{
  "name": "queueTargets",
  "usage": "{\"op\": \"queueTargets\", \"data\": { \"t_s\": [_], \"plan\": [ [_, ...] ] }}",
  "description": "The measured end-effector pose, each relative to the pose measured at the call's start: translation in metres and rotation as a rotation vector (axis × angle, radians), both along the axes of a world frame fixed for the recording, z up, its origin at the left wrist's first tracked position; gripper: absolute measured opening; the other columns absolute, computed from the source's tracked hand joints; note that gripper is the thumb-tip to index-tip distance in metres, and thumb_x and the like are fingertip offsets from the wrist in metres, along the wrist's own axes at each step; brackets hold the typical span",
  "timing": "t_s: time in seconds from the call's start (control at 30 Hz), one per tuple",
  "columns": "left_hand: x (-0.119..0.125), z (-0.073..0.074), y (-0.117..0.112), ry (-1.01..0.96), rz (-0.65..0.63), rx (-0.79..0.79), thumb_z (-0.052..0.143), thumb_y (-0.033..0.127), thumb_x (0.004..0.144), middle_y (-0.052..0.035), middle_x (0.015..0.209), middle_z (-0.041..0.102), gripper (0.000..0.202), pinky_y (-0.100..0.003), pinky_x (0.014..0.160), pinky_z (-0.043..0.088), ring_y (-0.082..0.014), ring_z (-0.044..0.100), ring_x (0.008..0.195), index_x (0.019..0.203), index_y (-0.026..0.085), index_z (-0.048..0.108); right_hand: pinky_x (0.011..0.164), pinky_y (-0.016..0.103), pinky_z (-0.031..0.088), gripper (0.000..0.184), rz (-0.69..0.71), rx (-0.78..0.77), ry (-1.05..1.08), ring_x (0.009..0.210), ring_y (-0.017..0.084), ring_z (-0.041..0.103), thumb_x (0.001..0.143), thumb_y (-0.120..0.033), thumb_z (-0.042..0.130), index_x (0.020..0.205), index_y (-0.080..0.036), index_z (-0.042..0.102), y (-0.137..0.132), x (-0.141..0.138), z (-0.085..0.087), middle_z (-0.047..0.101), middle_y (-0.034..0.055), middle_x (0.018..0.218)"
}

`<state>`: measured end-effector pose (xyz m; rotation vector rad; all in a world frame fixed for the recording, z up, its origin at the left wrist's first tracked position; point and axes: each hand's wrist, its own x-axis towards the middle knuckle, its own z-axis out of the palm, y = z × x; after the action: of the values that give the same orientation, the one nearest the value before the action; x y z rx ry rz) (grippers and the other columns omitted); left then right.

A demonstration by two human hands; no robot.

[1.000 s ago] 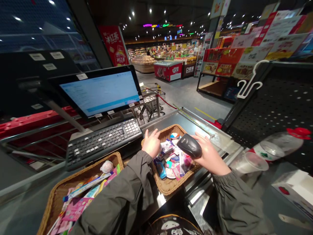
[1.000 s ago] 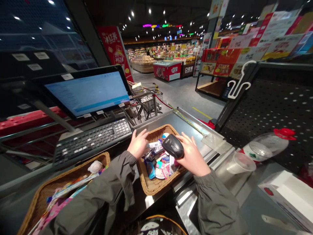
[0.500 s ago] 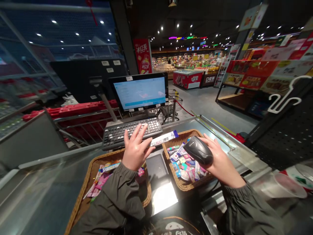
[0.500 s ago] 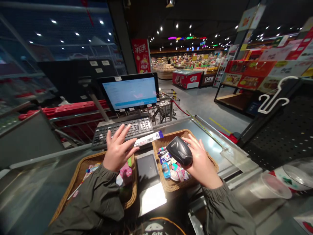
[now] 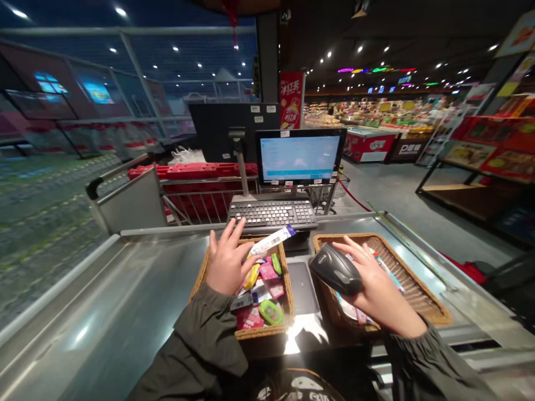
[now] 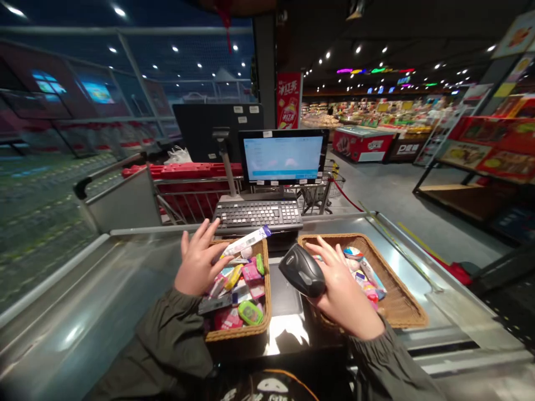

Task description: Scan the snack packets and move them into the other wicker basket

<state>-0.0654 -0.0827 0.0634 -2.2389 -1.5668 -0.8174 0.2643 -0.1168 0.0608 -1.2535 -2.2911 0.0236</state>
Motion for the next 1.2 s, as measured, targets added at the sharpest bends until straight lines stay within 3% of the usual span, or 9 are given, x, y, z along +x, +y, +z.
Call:
{"op": "queueTargets", "data": {
  "t_s": [0.17, 0.33, 0.57, 1.2],
  "plan": [
    [-0.031, -0.013, -0.004, -0.016, 0.051, -0.132, 0.063, 0.034, 0.086, -0.0094, 0.153, 0.040, 0.015, -0.073, 0.109, 0.017, -0.0362, 0.030, 0.143, 0.090, 0.024, 0.073, 0.117, 0.063, 0.019, 0.047, 0.092, -0.039, -0.020, 0.145, 0.032, 0.029, 0.079, -0.019, 0.057, 0.126, -0.022, 0.056, -0.001, -0.025, 0.002, 0.050, 0.0122, 0.142],
    [-0.045, -0.016, -0.011, -0.015, 0.063, -0.153, 0.062, 0.034, 0.087, -0.0106, 0.152, 0.041, 0.016, -0.072, 0.110, 0.017, -0.0363, 0.031, 0.143, 0.091, 0.023, 0.073, 0.117, 0.063, 0.022, 0.047, 0.147, -0.107, -0.053, 0.145, 0.033, 0.027, 0.080, -0.022, 0.058, 0.126, -0.022, 0.057, -0.004, -0.045, 0.003, 0.049, 0.0125, 0.143],
    [-0.054, -0.016, -0.017, -0.011, 0.074, -0.104, 0.062, 0.033, 0.087, -0.0123, 0.152, 0.040, 0.015, -0.073, 0.109, 0.018, -0.0362, 0.032, 0.143, 0.091, 0.023, 0.072, 0.116, 0.065, 0.023, 0.038, 0.160, -0.126, -0.078, 0.145, 0.034, 0.027, 0.083, -0.026, 0.057, 0.120, -0.021, 0.060, -0.007, -0.058, 0.006, 0.049, 0.0137, 0.143],
    [-0.064, -0.023, -0.023, 0.008, 0.095, -0.096, 0.063, 0.032, 0.086, -0.0114, 0.152, 0.041, 0.013, -0.072, 0.110, 0.015, -0.0351, 0.032, 0.143, 0.092, 0.024, 0.072, 0.115, 0.066, 0.023, 0.047, 0.157, -0.129, -0.090, 0.145, 0.034, 0.029, 0.084, -0.028, 0.057, 0.131, -0.022, 0.054, -0.010, -0.066, 0.002, 0.048, 0.0136, 0.144]
  ]
}}
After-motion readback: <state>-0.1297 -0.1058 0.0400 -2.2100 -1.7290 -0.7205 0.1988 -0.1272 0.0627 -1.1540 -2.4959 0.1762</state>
